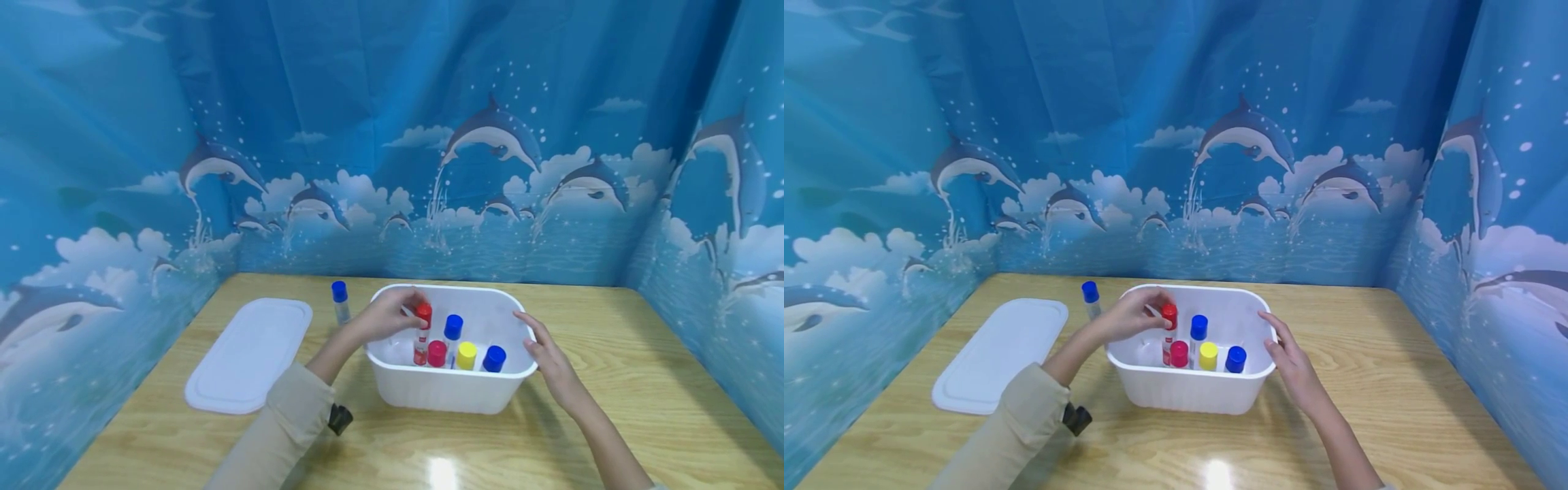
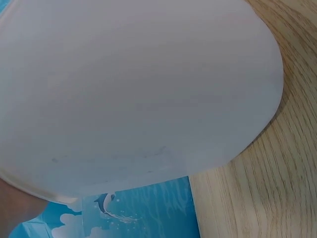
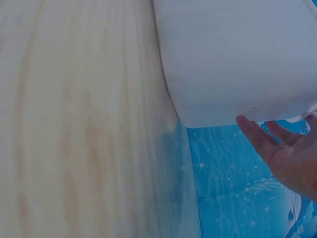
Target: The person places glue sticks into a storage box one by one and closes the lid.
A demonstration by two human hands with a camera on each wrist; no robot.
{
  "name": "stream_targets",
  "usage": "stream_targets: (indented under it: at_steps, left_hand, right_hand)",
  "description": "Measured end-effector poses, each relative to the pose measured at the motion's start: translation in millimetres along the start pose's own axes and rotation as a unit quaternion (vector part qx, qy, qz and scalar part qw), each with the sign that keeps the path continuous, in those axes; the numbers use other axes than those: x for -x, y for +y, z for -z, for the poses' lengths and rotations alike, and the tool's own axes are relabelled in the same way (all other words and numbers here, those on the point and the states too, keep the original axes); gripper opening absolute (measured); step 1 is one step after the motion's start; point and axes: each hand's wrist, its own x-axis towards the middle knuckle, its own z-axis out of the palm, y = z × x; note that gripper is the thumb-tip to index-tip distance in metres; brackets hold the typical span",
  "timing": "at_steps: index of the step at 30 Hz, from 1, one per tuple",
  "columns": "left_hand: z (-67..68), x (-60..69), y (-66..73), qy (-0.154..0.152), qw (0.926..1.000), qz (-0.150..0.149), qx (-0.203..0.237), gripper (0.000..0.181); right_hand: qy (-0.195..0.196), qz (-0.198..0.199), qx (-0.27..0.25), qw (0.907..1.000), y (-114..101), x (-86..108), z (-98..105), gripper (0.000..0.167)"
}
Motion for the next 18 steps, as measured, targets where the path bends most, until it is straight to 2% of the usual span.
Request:
stream_targets:
  at_steps: [8,13,18]
  left_hand:
    - [-1.1,1.0,0.7,-0.011,0.9998,0.013,-0.006,0.024]
    - [-1.4,1.2,-0.1,-0.016,0.9997,0.013,-0.011,0.024]
    - [-2.0,-0.7,-1.8,-0.027,0.9990,0.012,-0.033,0.023]
  right_hand:
    - [-0.002,-0.005,-0.003,1.0000,0.0,0.5,0.1,0.042]
    - [-0.006,-0.023,-0.003,0.9997,-0.9,0.2,0.4,0.044]
    - [-0.010,-0.034,-0.006,0.9993,-2.3,-0.5,0.4,0.045]
